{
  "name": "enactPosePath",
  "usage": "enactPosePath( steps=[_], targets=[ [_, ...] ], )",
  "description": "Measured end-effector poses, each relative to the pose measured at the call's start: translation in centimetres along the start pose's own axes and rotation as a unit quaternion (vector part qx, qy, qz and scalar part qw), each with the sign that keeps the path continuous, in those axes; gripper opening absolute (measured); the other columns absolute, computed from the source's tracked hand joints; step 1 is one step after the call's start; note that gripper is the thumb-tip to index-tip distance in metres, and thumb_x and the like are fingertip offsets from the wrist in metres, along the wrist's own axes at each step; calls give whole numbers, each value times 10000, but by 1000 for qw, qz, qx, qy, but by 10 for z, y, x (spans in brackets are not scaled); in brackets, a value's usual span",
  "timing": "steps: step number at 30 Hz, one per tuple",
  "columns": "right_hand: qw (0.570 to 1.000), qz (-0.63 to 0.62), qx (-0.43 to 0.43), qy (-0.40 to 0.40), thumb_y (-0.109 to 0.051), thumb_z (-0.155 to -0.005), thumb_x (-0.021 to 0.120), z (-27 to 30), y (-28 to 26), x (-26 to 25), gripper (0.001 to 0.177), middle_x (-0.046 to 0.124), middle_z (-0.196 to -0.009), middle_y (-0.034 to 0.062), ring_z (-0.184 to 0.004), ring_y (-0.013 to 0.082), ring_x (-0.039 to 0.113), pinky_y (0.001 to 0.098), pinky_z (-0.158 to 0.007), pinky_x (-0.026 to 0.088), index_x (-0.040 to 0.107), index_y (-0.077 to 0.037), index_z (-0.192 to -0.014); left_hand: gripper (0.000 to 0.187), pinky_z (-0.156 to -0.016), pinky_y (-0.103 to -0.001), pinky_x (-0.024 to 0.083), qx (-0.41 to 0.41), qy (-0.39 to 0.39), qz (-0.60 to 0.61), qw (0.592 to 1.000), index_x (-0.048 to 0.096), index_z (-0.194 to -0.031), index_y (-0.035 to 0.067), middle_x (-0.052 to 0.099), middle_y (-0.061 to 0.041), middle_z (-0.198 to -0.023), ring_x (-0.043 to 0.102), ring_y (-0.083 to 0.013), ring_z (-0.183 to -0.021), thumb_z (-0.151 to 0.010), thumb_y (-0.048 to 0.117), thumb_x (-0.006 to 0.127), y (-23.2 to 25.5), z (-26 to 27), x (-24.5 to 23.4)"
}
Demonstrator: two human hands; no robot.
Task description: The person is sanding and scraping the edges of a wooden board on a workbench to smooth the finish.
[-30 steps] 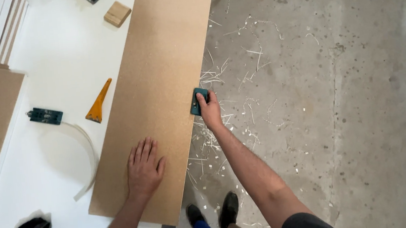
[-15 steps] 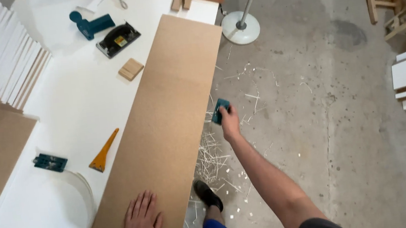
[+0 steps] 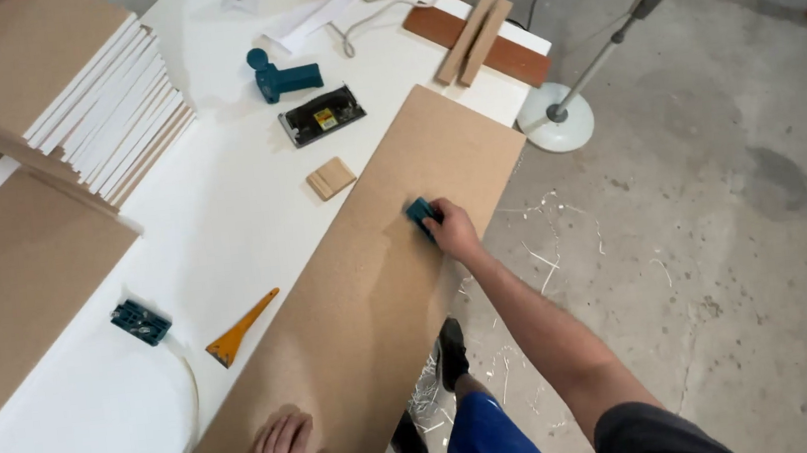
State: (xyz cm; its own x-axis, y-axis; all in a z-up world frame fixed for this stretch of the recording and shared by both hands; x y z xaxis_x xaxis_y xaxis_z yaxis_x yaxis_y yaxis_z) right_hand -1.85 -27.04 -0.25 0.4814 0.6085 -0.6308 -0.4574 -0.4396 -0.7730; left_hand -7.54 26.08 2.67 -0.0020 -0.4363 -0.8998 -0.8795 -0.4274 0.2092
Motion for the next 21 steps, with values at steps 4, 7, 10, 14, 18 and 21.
enactPosePath(
  steps=[4, 7, 10, 14, 18, 21],
  targets=[
    [997, 37, -34, -65, -226, -888, 676, -80, -18, 12, 270, 735, -1080, 104, -995, 312, 673, 431, -838, 509, 665, -109, -1131, 644, -1157, -463, 451, -80, 81, -52, 992, 647, -1344, 108, 619, -117, -1443, 596, -299, -1333, -871, 546, 665, -5, -61, -8],
    [990, 66, -37, -122, -274, -881, 690, -109, -32, 20, 318, 717, -1116, 132, -1008, 339, 662, 459, -830, 512, 657, -104, -1148, 658, -1147, -465, 479, -135, 107, -105, 979, 679, -1305, 88, 653, -132, -1406, 632, -321, -1294, -840, 554, 681, -12, -61, 18],
    [985, 107, -73, -116, -407, -876, 704, -126, -58, 17, 413, 682, -1141, 123, -1043, 347, 621, 457, -885, 487, 656, -95, -1142, 623, -1112, -487, 510, -142, 151, -140, 968, 714, -1237, 95, 701, -145, -1324, 682, -327, -1215, -836, 567, 644, -29, -50, 48],
    [950, 112, -290, -31, -301, -973, 663, -179, -112, 44, 348, 687, -1189, 137, -1083, 345, 623, 444, -954, 497, 683, -30, -1190, 667, -1153, -549, 504, -166, 147, -149, 964, 720, -1194, 111, 709, -148, -1312, 698, -326, -1193, -794, 636, 625, -50, -8, 96],
    [910, 186, -370, -30, -143, -942, 610, -251, -160, 92, 526, 564, -1462, 143, -1254, 370, 554, 495, -1022, 472, 516, -92, -1457, 646, -1163, -505, 486, -177, 131, -145, 965, 676, -1299, 158, 668, -122, -1415, 656, -290, -1297, -820, 590, 643, -45, -14, 84],
    [858, 306, -386, -145, -86, -987, 514, -270, -175, 121, 516, 555, -1450, 146, -1358, 359, 483, 492, -1121, 366, 447, -163, -1493, 651, -1172, -506, 494, -184, 92, -137, 969, 665, -1310, 177, 651, -82, -1436, 630, -272, -1340, -802, 583, 666, -36, -26, 71]
  ],
)
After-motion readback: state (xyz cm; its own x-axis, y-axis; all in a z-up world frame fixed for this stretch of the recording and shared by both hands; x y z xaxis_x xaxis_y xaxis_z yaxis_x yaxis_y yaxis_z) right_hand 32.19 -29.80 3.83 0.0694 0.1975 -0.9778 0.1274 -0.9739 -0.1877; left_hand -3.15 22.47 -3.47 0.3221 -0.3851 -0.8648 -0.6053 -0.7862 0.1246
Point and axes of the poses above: each hand's wrist, its own z-axis away from the middle knuckle, its own x-axis out of the palm, y = z × x, the point moved 6 cm from there along -z, towards the middle knuckle
